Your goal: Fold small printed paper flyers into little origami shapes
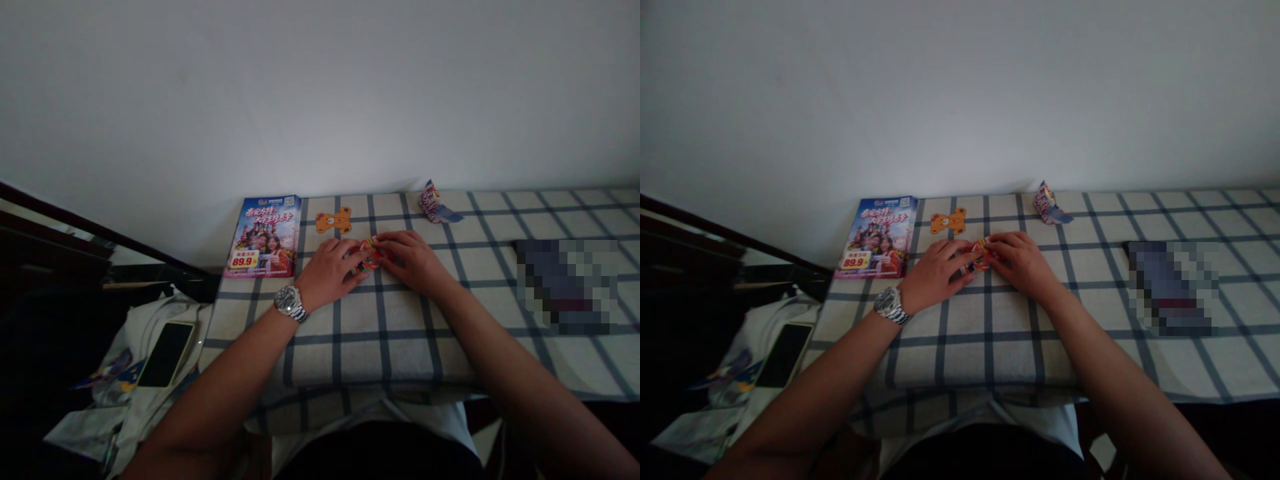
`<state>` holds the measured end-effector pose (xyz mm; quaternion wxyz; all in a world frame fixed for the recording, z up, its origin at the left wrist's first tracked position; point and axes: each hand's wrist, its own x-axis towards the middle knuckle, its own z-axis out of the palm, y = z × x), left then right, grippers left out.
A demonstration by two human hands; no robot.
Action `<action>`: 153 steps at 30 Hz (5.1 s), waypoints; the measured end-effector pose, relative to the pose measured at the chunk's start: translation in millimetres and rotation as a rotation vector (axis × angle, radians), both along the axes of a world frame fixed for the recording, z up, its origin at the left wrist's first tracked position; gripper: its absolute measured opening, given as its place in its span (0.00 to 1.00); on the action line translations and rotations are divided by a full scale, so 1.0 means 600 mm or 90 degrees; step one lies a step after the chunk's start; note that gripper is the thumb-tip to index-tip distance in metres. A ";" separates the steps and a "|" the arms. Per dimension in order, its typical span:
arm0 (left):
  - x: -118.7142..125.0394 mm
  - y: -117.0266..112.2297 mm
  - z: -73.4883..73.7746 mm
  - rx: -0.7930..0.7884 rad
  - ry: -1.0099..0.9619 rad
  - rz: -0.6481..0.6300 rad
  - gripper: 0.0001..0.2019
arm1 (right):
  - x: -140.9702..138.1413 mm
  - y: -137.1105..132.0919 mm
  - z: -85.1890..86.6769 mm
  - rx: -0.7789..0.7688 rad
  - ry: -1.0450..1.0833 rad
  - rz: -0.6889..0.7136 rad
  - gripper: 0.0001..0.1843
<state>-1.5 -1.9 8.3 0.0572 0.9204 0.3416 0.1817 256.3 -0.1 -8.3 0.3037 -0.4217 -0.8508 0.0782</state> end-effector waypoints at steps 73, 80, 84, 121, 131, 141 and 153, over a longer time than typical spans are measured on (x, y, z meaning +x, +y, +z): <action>-0.004 -0.004 0.019 0.057 -0.195 0.179 0.06 | 0.002 -0.008 0.004 -0.014 -0.016 -0.030 0.19; -0.015 0.008 0.013 0.096 -0.080 0.197 0.17 | 0.004 -0.005 0.001 -0.003 -0.028 -0.014 0.18; -0.017 0.015 0.005 0.049 -0.051 0.078 0.20 | 0.004 -0.004 0.000 0.013 -0.028 -0.008 0.17; -0.012 0.015 -0.012 -0.013 -0.073 0.033 0.14 | 0.018 -0.003 0.012 0.004 -0.008 0.068 0.16; -0.007 0.009 -0.007 -0.015 -0.042 -0.026 0.18 | 0.016 -0.003 0.018 -0.040 0.053 0.053 0.06; -0.005 0.005 -0.009 -0.054 -0.075 -0.096 0.13 | 0.026 0.002 0.012 -0.063 0.046 -0.030 0.05; 0.004 -0.002 -0.010 -0.057 -0.061 -0.111 0.14 | 0.018 0.006 0.010 -0.038 0.032 -0.092 0.07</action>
